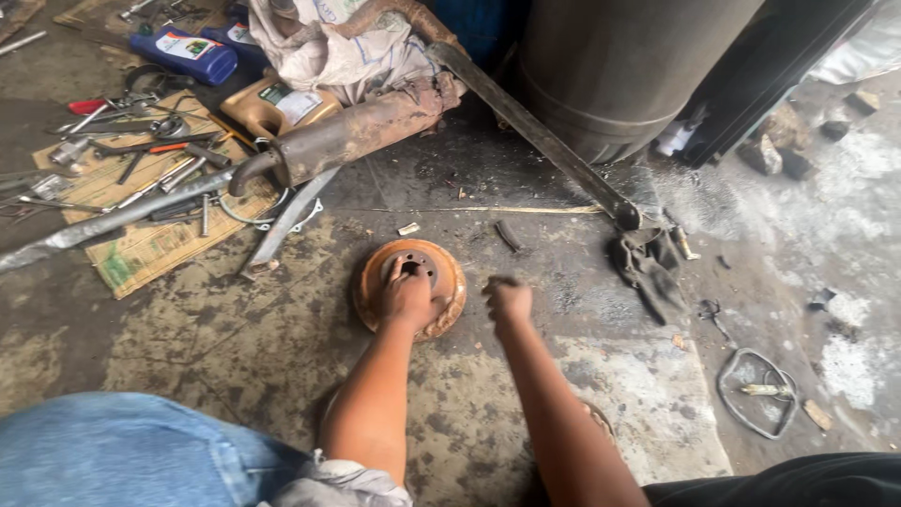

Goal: The person is cleaning a rusty brake drum using a small metal tool. They scrape the surface of the drum to remove rust and debris, rotating the drum to access different areas. The task is performed on the floor of a workshop.

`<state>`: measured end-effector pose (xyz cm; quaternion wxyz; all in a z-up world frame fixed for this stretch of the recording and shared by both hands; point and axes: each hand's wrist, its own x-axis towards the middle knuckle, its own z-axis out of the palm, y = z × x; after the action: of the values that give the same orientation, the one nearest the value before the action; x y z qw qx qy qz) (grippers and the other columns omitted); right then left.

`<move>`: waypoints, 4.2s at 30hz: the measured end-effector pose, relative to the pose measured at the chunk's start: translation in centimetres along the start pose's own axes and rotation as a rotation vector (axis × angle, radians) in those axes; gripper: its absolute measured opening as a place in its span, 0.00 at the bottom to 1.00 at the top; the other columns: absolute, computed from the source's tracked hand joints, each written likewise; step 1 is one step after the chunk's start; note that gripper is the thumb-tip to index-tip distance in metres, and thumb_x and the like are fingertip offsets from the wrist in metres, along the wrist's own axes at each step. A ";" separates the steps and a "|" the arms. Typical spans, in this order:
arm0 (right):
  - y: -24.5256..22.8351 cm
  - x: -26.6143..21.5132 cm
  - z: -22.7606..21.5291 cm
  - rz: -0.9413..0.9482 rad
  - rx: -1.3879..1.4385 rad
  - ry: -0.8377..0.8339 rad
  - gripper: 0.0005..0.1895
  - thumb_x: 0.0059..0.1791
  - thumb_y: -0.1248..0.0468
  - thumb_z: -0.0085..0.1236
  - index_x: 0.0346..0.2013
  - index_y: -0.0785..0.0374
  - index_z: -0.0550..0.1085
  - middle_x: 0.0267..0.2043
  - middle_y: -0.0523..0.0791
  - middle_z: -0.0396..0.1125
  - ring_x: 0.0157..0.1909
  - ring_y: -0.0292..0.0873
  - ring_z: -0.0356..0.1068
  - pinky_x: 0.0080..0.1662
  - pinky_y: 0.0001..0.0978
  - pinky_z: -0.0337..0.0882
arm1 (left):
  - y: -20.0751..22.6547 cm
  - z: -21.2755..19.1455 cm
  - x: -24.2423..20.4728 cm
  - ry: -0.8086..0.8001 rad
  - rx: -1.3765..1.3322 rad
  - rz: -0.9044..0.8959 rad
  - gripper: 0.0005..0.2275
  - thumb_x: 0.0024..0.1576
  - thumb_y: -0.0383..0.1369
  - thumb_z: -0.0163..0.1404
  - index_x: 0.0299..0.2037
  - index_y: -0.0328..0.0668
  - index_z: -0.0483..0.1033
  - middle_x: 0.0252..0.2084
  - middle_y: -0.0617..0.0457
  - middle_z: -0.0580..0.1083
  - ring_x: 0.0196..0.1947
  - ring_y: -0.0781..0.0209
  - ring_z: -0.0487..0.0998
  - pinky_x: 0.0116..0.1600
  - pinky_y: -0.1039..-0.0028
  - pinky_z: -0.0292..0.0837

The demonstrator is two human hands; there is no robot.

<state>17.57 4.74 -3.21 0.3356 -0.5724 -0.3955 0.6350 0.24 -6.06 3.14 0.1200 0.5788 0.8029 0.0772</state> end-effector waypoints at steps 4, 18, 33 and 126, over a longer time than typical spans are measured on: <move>4.5 -0.8 -0.5 -0.065 -0.254 0.154 0.13 0.46 0.71 0.55 0.43 0.66 0.80 0.30 0.50 0.76 0.25 0.40 0.70 0.30 0.34 0.67 | 0.1 1.4 -0.7 0.202 0.109 0.048 0.36 0.48 0.55 0.60 0.54 0.28 0.69 0.47 0.34 0.78 0.60 0.46 0.74 0.75 0.63 0.39; 7.1 1.2 0.1 -0.182 -0.199 0.019 0.13 0.48 0.70 0.57 0.47 0.68 0.78 0.37 0.49 0.77 0.34 0.39 0.73 0.39 0.33 0.72 | 4.7 2.5 2.9 0.113 -0.109 -0.458 0.35 0.47 0.56 0.60 0.53 0.30 0.73 0.37 0.39 0.81 0.47 0.53 0.82 0.79 0.68 0.41; 0.9 -0.6 1.8 -0.524 -0.726 -0.005 0.10 0.47 0.62 0.59 0.39 0.55 0.83 0.40 0.49 0.77 0.42 0.50 0.78 0.45 0.38 0.75 | 0.6 3.1 1.6 0.300 0.036 0.068 0.25 0.60 0.50 0.41 0.40 0.27 0.75 0.23 0.33 0.77 0.31 0.43 0.82 0.76 0.64 0.53; -2.3 5.8 4.6 -0.652 -0.939 -0.347 0.08 0.44 0.66 0.59 0.37 0.61 0.80 0.37 0.54 0.75 0.40 0.56 0.76 0.42 0.43 0.74 | -0.9 4.1 2.5 0.271 0.123 0.114 0.39 0.36 0.54 0.57 0.51 0.25 0.74 0.28 0.34 0.79 0.42 0.40 0.82 0.73 0.57 0.46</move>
<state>12.25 10.32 -3.72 0.1547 -0.3967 -0.8382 0.3406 -0.17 -4.06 -1.28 -0.0298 0.6140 0.7808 0.1117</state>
